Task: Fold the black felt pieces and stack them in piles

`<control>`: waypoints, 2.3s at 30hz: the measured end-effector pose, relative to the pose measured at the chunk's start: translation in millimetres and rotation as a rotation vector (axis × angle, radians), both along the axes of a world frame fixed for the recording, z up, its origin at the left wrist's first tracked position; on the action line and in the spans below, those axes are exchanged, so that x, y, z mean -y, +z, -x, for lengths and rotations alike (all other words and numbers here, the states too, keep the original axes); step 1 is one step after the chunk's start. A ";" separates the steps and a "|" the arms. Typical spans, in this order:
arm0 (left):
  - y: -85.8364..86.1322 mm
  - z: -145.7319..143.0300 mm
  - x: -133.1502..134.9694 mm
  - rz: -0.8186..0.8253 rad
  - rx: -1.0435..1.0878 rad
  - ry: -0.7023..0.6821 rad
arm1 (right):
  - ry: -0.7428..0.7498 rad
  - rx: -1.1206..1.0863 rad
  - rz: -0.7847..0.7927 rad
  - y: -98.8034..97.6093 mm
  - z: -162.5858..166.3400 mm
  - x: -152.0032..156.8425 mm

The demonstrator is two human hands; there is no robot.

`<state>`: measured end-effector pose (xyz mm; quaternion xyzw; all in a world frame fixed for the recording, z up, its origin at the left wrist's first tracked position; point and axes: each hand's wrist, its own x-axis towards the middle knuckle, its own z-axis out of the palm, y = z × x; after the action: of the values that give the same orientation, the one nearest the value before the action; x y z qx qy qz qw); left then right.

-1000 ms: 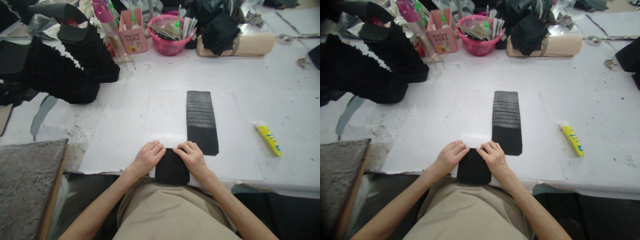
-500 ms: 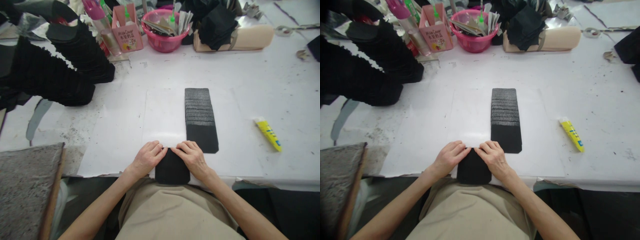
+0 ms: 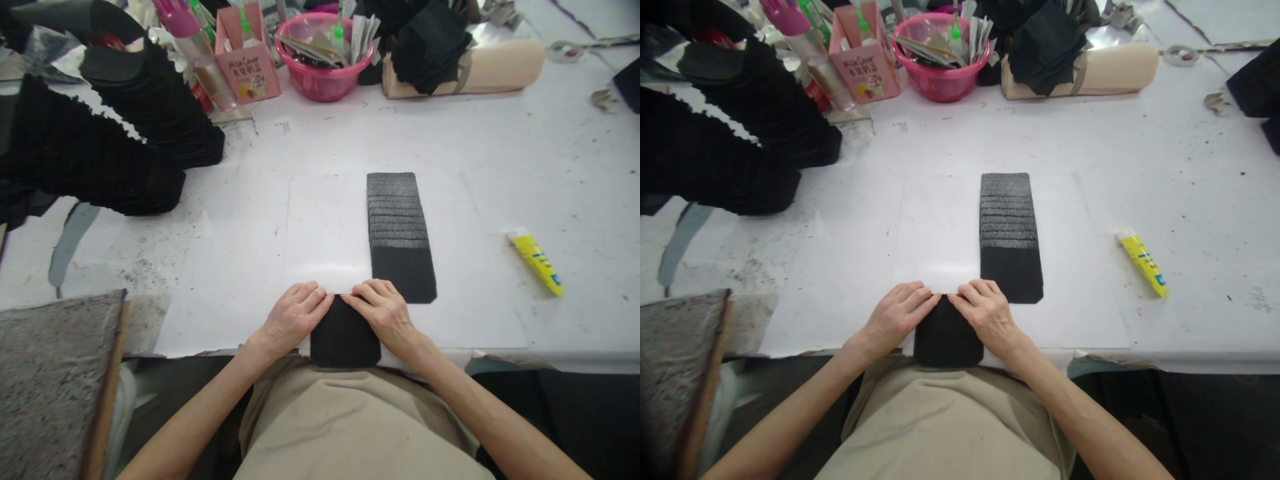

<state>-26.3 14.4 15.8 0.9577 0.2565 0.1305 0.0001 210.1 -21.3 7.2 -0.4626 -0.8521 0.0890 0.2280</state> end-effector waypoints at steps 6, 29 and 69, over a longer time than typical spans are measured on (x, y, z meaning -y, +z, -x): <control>0.4 3.7 0.0 0.012 0.007 -0.008 | 0.017 -0.002 -0.011 3.1 -4.0 -1.6; 13.1 1.9 7.9 0.100 -0.295 0.059 | 0.041 0.006 -0.070 5.2 -19.2 -2.9; 25.5 -19.7 12.7 0.065 -0.403 0.107 | -0.071 0.044 -0.042 -3.1 -34.9 9.7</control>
<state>-6.7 1.7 41.3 0.9490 0.3058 -0.0722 -0.0272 245.0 -31.0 4.0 -0.4895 -0.8416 0.0524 0.2219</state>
